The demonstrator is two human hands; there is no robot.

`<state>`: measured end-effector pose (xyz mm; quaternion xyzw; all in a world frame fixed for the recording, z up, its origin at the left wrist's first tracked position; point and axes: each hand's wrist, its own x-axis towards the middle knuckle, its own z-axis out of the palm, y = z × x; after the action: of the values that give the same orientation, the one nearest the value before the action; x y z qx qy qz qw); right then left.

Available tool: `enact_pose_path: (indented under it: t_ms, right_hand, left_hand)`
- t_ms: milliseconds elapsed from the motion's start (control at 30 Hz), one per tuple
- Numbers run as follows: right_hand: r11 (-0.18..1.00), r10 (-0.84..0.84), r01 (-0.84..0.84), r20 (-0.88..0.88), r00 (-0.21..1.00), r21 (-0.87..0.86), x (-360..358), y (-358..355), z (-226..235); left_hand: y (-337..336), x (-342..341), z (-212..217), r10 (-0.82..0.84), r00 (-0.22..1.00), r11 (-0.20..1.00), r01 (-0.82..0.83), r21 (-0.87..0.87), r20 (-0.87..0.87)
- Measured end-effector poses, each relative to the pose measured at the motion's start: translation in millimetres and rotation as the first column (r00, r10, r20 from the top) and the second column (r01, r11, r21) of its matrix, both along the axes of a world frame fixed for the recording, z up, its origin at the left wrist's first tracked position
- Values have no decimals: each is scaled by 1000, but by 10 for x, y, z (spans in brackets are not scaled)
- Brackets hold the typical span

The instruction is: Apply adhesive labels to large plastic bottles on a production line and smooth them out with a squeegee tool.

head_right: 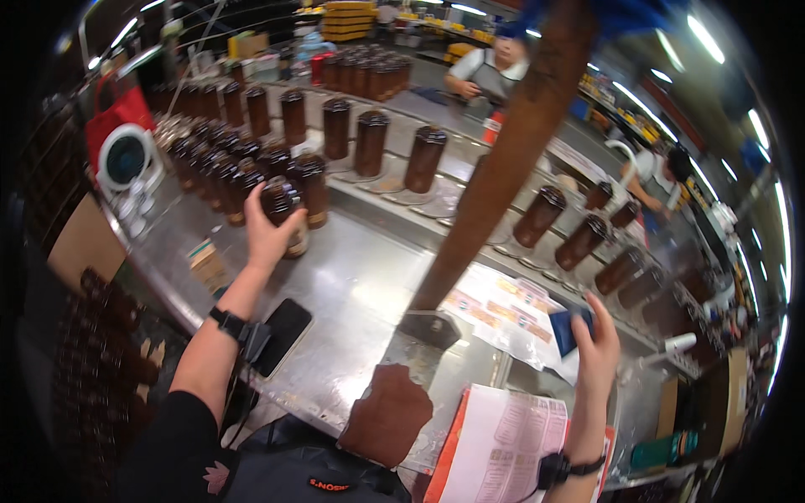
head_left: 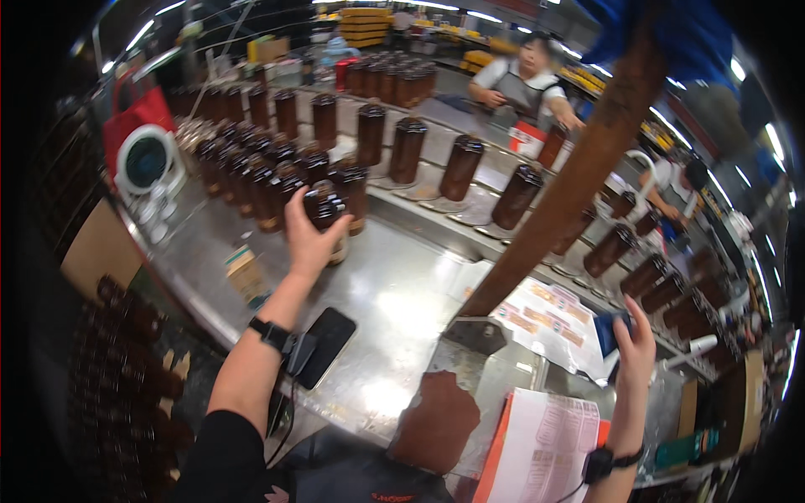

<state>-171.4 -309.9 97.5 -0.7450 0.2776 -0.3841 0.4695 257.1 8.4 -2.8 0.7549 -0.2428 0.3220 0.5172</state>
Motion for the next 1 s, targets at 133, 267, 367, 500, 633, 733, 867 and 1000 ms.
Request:
enact_pose_path:
  t_ms: [133, 267, 367, 500, 633, 733, 867, 1000]
  right_hand:
    - [1000, -1, 0, -49, 999, -11, 517, -916, -198]
    - [994, 21, -19, -16, 1000, 110, 1175, -1660, -259]
    - [982, -168, 153, -134, 977, -114, 1767, -1960, -172]
    - [850, -361, 146, -358, 861, -507, 2617, -1832, 15]
    - [835, -450, 140, -515, 730, -532, 2785, -1689, 32]
    - [713, -544, 174, -378, 750, -679, 2462, -1623, -52]
    - [418, -470, 94, -127, 874, -904, 1467, -803, 215]
    - [464, -237, 31, -90, 967, -886, 730, 209, 884]
  left_hand:
    - [19, 92, -104, 36, 999, 999, -37, -34, -17]
    - [-67, 124, -176, 121, 993, 992, -121, 39, 13]
    - [-106, 74, -160, 219, 969, 957, -236, 168, 118]
    - [31, -134, -29, 235, 963, 949, -256, 184, 129]
    - [31, -711, 276, 18, 978, 978, -61, 201, 208]
    - [5, -1212, 514, -236, 960, 950, 196, 241, 151]
    - [-53, -1718, 645, -573, 804, 803, 513, 303, 159]
    - [-247, -2102, 816, -871, 477, 429, 854, 293, -114]
